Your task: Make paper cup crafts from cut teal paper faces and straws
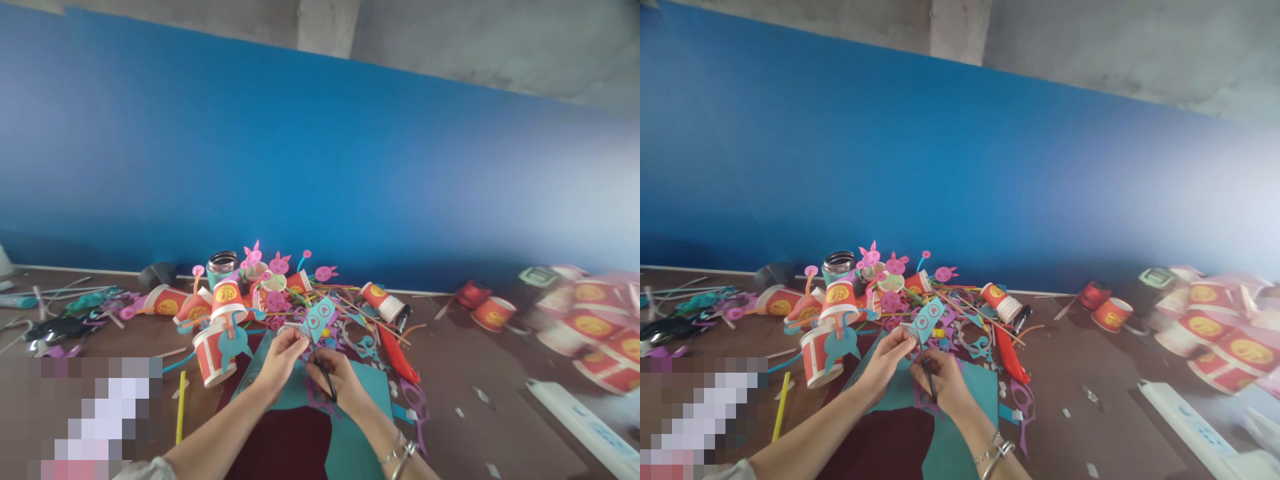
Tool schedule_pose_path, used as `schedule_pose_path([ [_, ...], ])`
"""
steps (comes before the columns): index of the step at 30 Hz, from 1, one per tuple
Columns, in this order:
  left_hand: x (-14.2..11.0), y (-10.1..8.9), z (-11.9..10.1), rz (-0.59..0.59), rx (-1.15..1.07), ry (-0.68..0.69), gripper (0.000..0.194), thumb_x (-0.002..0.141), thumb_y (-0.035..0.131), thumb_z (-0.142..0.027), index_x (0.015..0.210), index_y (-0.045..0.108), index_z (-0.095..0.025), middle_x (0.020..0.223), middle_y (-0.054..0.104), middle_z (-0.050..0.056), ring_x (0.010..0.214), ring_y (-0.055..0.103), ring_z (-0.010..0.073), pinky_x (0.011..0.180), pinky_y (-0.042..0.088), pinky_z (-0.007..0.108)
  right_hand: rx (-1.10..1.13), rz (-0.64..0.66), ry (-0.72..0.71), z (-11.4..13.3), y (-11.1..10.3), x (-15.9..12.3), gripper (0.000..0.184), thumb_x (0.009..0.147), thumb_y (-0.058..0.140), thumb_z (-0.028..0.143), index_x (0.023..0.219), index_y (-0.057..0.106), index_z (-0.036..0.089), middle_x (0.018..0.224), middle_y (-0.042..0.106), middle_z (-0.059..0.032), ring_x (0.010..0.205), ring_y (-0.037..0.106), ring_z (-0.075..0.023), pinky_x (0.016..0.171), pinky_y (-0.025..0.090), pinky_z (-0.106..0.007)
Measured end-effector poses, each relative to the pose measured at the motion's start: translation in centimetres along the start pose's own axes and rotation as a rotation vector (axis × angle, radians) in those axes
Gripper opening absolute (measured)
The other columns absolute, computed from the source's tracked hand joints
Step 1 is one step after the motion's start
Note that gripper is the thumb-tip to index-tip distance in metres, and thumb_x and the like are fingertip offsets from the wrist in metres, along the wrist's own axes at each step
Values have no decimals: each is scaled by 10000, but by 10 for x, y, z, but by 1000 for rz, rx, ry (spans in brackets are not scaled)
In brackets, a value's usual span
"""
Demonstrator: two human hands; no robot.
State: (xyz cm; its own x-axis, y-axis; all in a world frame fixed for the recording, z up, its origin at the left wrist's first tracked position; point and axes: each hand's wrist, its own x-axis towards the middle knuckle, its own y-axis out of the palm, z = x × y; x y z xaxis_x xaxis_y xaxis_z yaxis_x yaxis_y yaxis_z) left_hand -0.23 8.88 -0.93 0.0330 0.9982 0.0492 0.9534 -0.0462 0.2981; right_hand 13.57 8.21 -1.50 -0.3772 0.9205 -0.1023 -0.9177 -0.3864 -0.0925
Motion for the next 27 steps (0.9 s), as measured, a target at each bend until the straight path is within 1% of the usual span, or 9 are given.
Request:
schedule_pose_path([
  [3,0,0,0,18,-14,-9,236,669,652,-332,582,499,-174,566,479,-45,579,393,108,600,316,225,-3,0,-6,0,0,0,367,662,674,496,686,516,166,428,425,81,324,383,-53,327,301,-171],
  [8,0,-1,-1,41,-56,-25,225,672,657,-310,590,499,-173,580,495,-43,592,408,109,613,325,225,-3,-7,-7,0,-1,0,365,660,678,491,678,510,168,420,423,81,316,364,-50,321,283,-171],
  [12,1,-2,-1,73,-75,-48,208,667,659,-304,602,516,-169,588,527,-30,599,433,117,622,339,235,1,11,-3,2,-3,-1,361,655,684,488,692,528,165,427,442,72,322,391,-63,332,307,-182],
  [17,1,-2,-2,52,-67,-50,208,651,660,-288,585,503,-169,568,499,-40,576,407,108,601,327,229,18,5,18,4,-4,-1,359,636,707,477,686,530,168,404,420,81,309,359,-54,323,283,-178],
  [19,0,-2,-1,46,-36,-44,203,663,645,-301,591,506,-173,574,503,-37,584,416,113,611,333,234,19,6,18,3,-4,-1,360,646,696,485,696,535,167,402,423,80,310,363,-56,321,277,-178],
  [23,0,-3,2,28,90,2,245,741,566,-371,593,536,-179,596,521,-20,627,450,137,647,349,251,19,7,12,3,-4,-2,363,654,686,493,698,540,164,403,426,80,311,364,-55,322,277,-176],
  [27,1,-5,3,49,112,14,267,734,565,-389,567,528,-183,581,506,-21,618,441,138,644,353,253,1,21,21,4,-5,-2,357,661,680,490,704,544,163,408,455,72,318,393,-63,324,290,-174],
])
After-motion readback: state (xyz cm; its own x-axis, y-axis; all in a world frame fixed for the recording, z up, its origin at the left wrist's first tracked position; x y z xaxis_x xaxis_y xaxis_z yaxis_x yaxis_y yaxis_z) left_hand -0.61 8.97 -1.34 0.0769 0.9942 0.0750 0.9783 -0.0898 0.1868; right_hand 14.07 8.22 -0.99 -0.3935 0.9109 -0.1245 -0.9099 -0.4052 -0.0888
